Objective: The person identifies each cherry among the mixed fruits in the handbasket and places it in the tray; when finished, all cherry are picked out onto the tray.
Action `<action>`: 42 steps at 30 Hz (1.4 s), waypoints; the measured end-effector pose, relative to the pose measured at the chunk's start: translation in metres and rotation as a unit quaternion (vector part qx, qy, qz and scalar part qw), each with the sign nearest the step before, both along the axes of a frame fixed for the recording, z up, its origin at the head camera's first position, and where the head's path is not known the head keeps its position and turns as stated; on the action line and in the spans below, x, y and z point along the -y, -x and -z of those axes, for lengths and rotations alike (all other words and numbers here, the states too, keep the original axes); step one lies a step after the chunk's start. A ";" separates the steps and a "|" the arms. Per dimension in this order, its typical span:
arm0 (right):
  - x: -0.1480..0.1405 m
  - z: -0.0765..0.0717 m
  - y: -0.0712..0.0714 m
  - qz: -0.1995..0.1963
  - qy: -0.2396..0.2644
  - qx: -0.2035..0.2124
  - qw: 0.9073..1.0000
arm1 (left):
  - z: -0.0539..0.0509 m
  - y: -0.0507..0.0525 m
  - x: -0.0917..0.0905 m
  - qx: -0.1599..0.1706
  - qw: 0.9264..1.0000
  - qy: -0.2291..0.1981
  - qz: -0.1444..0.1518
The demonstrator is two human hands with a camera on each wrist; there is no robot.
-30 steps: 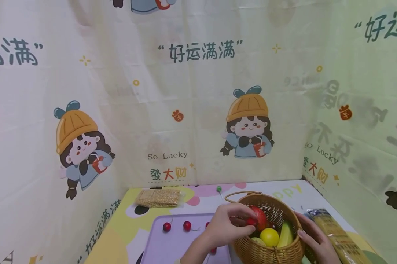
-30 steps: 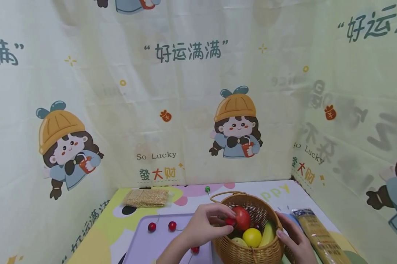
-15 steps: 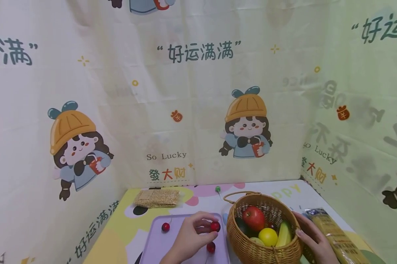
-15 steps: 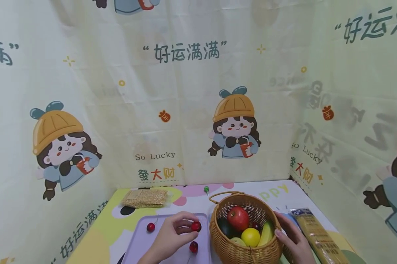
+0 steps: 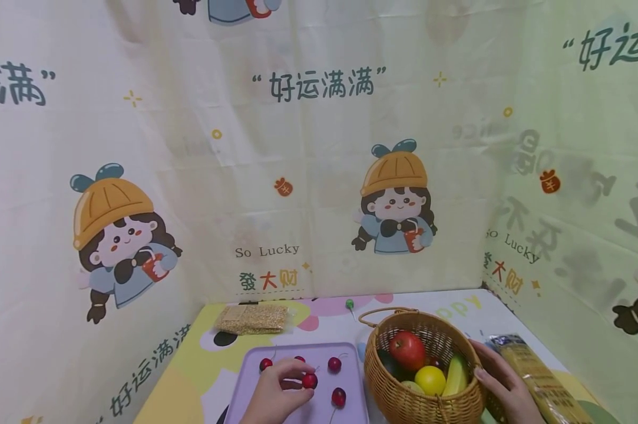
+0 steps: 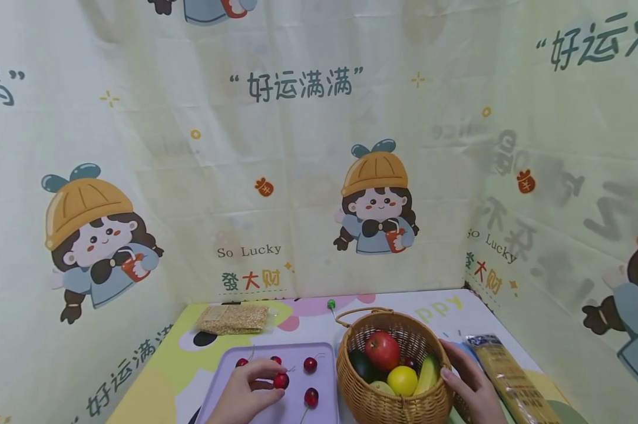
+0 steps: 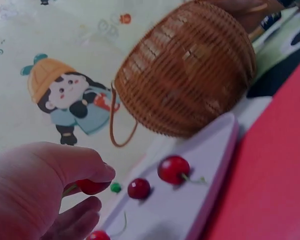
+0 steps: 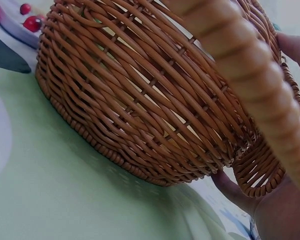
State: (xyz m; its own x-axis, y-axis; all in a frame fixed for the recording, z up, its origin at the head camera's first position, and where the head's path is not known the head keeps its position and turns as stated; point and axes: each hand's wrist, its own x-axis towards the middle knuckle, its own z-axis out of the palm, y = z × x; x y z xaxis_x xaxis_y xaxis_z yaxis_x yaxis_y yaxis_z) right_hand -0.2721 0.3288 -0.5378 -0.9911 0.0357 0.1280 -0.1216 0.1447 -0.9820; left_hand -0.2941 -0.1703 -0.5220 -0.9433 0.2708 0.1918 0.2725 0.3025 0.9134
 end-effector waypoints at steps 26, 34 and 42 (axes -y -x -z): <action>0.001 -0.001 0.001 -0.002 0.003 0.007 1.000 | 0.035 0.006 0.019 -0.017 0.994 0.107 -0.007; 0.002 0.000 0.002 -0.002 0.006 -0.002 1.000 | 0.007 0.008 -0.009 -0.064 0.994 0.089 -0.028; 0.003 -0.002 0.002 0.006 -0.004 0.007 1.000 | -0.037 0.014 -0.062 -0.129 0.990 0.059 -0.005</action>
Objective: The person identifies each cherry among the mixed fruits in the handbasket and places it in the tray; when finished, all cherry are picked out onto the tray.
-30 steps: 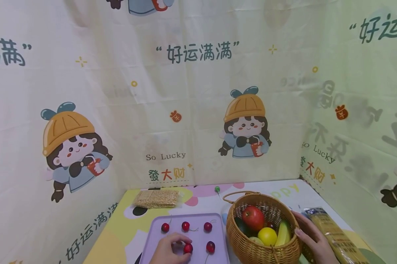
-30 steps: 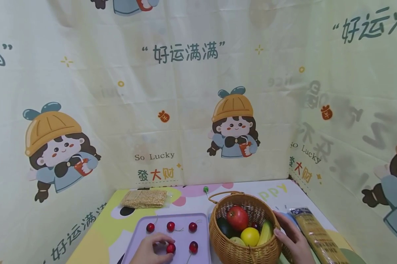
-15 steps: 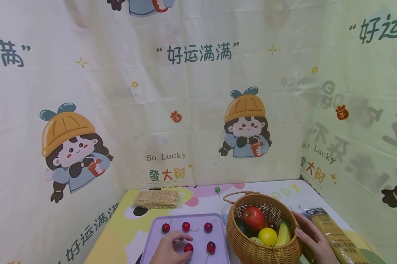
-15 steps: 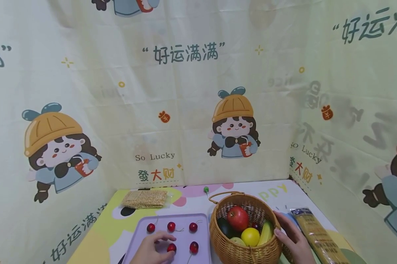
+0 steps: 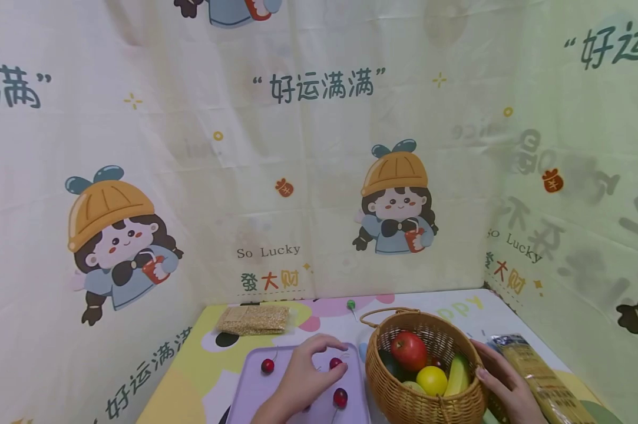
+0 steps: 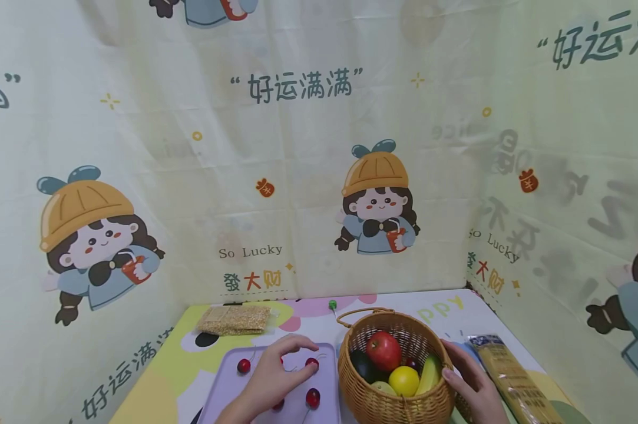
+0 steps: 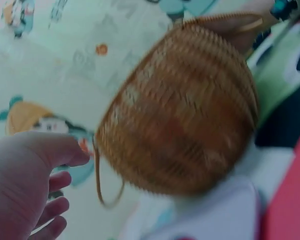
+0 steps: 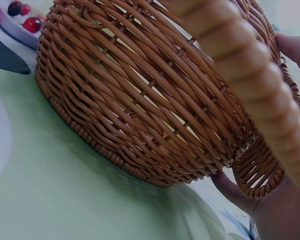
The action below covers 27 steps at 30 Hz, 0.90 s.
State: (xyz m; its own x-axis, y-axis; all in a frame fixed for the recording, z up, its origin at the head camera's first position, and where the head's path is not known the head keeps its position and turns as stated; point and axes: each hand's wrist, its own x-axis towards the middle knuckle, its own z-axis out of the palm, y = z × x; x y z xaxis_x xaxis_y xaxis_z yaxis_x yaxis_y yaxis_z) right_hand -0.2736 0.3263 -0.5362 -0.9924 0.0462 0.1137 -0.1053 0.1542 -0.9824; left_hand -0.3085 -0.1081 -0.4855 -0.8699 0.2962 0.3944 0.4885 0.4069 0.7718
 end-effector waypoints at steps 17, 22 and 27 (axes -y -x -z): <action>0.000 -0.001 -0.001 0.005 -0.002 0.028 1.000 | -0.050 0.015 -0.121 -0.019 0.984 0.043 0.173; 0.000 0.000 -0.001 0.004 0.004 0.017 1.000 | -0.057 0.025 -0.148 -0.044 0.971 0.143 0.185; -0.001 0.002 -0.001 -0.002 0.016 -0.002 1.000 | -0.059 0.035 -0.171 -0.049 0.953 0.214 0.209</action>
